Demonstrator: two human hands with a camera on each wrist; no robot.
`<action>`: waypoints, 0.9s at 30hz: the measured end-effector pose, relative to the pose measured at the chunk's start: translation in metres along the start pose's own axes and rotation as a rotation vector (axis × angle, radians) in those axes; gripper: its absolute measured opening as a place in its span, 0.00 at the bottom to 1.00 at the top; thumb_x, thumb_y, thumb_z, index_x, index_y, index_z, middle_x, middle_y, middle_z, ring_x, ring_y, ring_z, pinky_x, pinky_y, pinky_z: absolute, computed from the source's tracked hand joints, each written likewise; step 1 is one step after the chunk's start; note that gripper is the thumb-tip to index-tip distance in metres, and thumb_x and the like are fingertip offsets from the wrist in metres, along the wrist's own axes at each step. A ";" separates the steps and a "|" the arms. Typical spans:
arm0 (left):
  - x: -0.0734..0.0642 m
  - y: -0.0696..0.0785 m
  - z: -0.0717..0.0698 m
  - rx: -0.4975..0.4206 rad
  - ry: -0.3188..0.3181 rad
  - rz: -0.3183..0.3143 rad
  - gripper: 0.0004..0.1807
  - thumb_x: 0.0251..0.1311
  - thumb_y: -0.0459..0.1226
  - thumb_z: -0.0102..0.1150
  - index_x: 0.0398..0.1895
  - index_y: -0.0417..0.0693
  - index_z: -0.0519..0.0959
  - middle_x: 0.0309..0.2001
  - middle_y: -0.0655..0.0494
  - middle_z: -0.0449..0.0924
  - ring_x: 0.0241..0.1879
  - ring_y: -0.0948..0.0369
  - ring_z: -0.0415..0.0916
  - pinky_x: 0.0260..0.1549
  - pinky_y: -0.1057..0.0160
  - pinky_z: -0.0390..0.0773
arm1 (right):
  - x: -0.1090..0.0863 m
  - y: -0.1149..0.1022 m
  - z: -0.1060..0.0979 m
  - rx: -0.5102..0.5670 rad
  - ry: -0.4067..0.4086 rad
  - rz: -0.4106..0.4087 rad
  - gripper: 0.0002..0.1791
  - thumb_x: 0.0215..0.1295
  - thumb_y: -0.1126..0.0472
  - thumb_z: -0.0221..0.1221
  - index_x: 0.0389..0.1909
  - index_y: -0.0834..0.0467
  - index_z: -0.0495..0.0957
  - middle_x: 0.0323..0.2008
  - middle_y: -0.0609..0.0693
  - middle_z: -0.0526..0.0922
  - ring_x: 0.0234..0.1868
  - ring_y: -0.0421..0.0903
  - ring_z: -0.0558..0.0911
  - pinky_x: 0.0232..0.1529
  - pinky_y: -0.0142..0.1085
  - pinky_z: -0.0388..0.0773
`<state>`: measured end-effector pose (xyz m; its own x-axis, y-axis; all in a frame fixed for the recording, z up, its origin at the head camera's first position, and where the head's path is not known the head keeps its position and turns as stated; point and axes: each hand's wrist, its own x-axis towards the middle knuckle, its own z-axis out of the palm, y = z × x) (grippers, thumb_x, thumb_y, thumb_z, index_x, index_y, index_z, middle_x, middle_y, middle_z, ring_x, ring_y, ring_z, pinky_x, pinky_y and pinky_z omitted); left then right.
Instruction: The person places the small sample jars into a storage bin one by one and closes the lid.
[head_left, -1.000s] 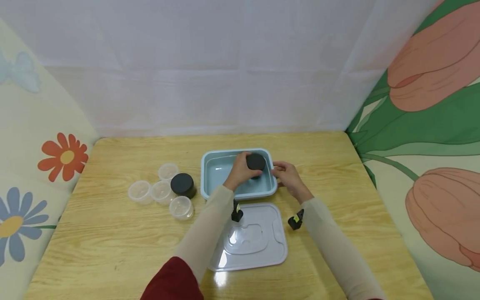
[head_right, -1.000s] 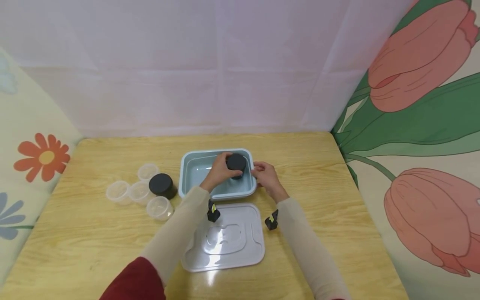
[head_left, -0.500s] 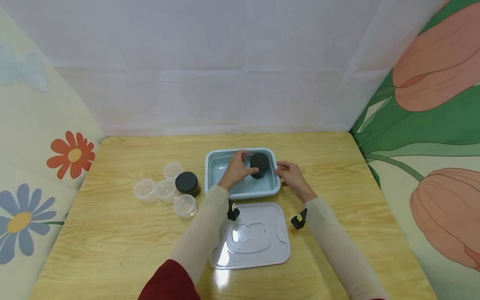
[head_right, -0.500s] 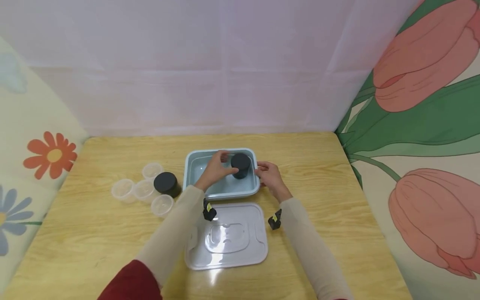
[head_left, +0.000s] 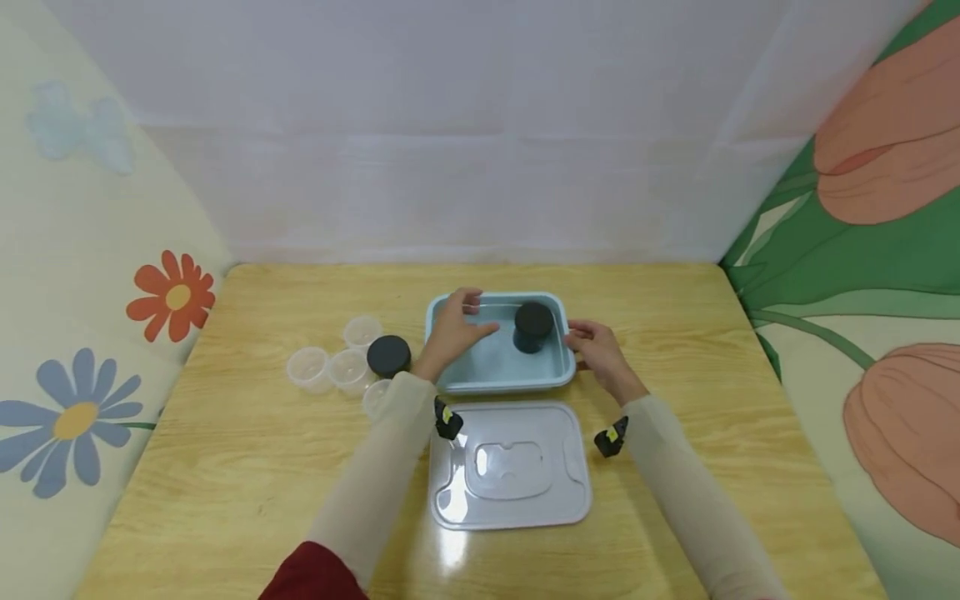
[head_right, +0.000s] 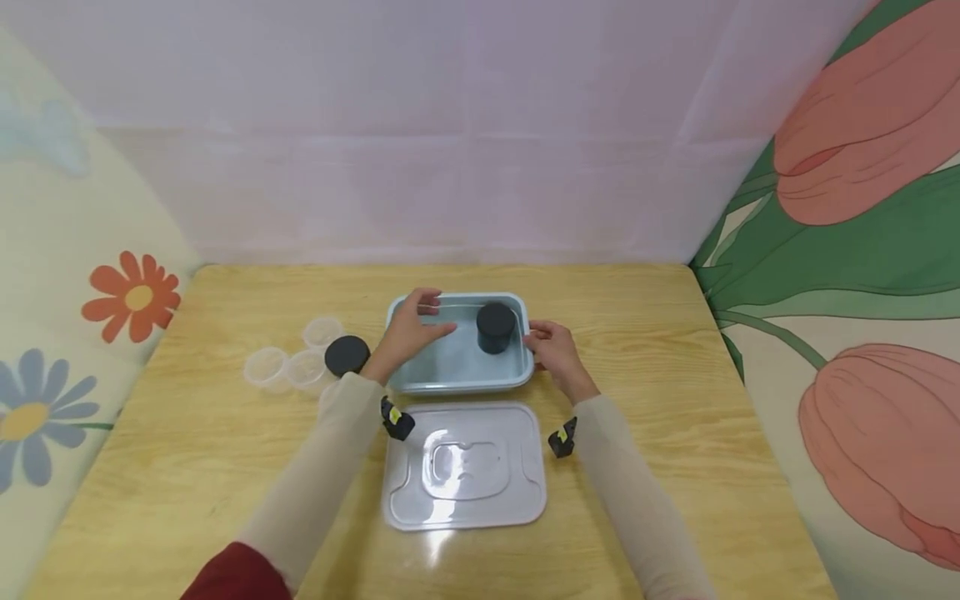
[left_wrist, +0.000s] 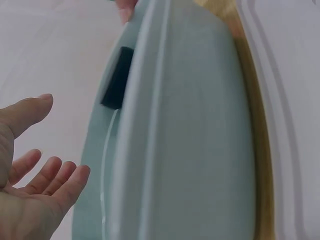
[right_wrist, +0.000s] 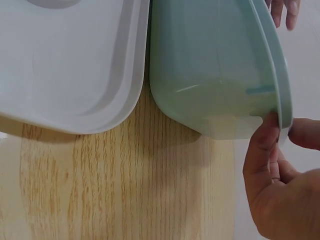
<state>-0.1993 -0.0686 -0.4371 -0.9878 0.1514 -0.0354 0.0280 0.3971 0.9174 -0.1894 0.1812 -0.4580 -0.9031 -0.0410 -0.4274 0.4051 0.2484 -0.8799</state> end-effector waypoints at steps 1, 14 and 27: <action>-0.002 0.001 -0.003 -0.004 0.001 -0.006 0.35 0.54 0.35 0.68 0.64 0.39 0.64 0.58 0.39 0.68 0.58 0.47 0.70 0.55 0.51 0.73 | 0.000 0.000 -0.001 0.003 0.000 0.001 0.25 0.70 0.64 0.50 0.67 0.62 0.64 0.54 0.57 0.71 0.42 0.42 0.75 0.31 0.29 0.79; -0.028 0.007 -0.040 -0.036 0.074 -0.043 0.34 0.55 0.38 0.67 0.64 0.44 0.64 0.57 0.42 0.69 0.59 0.45 0.68 0.54 0.51 0.74 | -0.001 -0.001 -0.002 -0.002 -0.014 -0.004 0.25 0.70 0.64 0.50 0.67 0.62 0.63 0.52 0.55 0.71 0.43 0.43 0.75 0.34 0.31 0.80; -0.060 -0.004 -0.069 -0.049 0.120 -0.067 0.36 0.54 0.36 0.67 0.65 0.41 0.62 0.58 0.37 0.69 0.59 0.46 0.68 0.57 0.51 0.73 | -0.002 -0.001 -0.003 -0.003 -0.018 0.009 0.25 0.71 0.63 0.50 0.68 0.61 0.62 0.55 0.56 0.70 0.44 0.42 0.75 0.37 0.32 0.80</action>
<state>-0.1504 -0.1422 -0.4112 -0.9985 0.0151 -0.0525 -0.0436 0.3578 0.9328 -0.1888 0.1835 -0.4555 -0.8969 -0.0559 -0.4387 0.4126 0.2516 -0.8755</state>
